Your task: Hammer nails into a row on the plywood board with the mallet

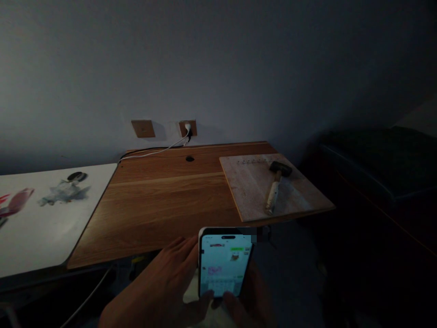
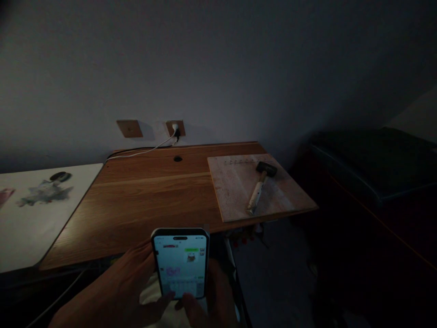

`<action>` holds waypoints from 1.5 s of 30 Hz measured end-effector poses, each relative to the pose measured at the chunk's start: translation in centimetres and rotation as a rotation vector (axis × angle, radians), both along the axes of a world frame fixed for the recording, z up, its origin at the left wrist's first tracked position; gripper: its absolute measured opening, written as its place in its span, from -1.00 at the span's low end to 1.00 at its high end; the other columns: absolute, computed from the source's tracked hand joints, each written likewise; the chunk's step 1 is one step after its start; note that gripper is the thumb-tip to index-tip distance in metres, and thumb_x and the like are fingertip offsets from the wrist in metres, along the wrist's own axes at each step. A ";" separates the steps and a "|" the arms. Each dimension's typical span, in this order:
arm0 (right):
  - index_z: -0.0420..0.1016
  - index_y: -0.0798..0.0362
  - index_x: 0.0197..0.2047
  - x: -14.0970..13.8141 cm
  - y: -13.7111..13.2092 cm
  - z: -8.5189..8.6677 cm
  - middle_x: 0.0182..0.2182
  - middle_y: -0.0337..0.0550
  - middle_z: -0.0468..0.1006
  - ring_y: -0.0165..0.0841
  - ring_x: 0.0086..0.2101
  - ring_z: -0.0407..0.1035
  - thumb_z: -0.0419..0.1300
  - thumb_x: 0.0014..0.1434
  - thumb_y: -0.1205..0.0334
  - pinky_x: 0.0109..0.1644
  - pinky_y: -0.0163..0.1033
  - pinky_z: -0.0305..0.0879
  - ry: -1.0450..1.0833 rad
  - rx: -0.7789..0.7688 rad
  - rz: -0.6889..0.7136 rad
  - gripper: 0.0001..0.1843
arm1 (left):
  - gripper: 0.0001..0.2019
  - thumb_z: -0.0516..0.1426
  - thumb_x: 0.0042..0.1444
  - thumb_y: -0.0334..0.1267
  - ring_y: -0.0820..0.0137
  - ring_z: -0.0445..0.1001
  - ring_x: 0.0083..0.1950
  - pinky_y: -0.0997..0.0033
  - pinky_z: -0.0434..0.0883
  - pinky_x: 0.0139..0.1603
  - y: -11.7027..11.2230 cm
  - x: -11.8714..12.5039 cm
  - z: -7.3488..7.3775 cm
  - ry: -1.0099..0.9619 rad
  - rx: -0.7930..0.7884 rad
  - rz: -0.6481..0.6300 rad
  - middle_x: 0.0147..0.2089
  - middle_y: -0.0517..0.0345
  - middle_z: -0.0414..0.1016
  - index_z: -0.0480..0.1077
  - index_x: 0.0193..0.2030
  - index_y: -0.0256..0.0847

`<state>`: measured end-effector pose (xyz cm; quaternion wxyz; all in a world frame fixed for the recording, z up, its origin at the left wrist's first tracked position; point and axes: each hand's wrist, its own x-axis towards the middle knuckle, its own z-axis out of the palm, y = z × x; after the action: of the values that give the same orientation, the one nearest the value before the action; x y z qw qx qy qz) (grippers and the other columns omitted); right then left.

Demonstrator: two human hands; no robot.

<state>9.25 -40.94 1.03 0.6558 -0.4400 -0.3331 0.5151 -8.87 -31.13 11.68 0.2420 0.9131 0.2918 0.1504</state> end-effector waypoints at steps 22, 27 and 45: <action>0.42 -0.06 0.21 -0.4 -0.2 -1.7 -0.12 0.00 0.76 -0.20 -0.44 0.67 0.39 0.31 -0.09 -0.38 -0.13 0.67 -0.032 0.053 -0.009 -0.47 | -0.25 0.25 0.06 -0.43 0.02 0.46 0.36 -0.07 0.48 0.36 0.2 -0.7 -0.6 0.022 -0.002 -0.005 0.39 -0.04 0.43 0.17 0.39 -0.01; 0.39 -0.13 0.24 -0.7 -0.4 -1.9 -0.02 0.05 0.71 -0.14 -0.41 0.68 0.52 0.18 0.01 -0.42 -0.09 0.69 -0.062 0.013 -0.134 -0.35 | -0.20 0.24 0.11 -0.40 0.03 0.52 0.31 -0.06 0.52 0.34 -0.1 -1.3 -0.5 0.005 0.006 -0.034 0.38 -0.06 0.46 0.10 0.48 -0.02; 0.61 -0.09 0.09 1.0 0.4 2.2 -0.20 -0.08 0.75 -0.21 -0.39 0.63 0.20 0.39 -0.26 -0.27 -0.12 0.58 -0.032 0.068 0.139 -0.53 | -0.34 0.17 0.13 -0.42 0.13 0.58 0.16 0.03 0.57 0.25 0.3 -0.7 0.6 -0.021 -0.053 -0.072 0.26 -0.01 0.53 0.25 0.39 -0.01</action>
<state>10.25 -40.52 3.19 0.6278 -0.4015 -0.3903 0.5407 -9.56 -30.80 12.31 0.2743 0.9146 0.2601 0.1434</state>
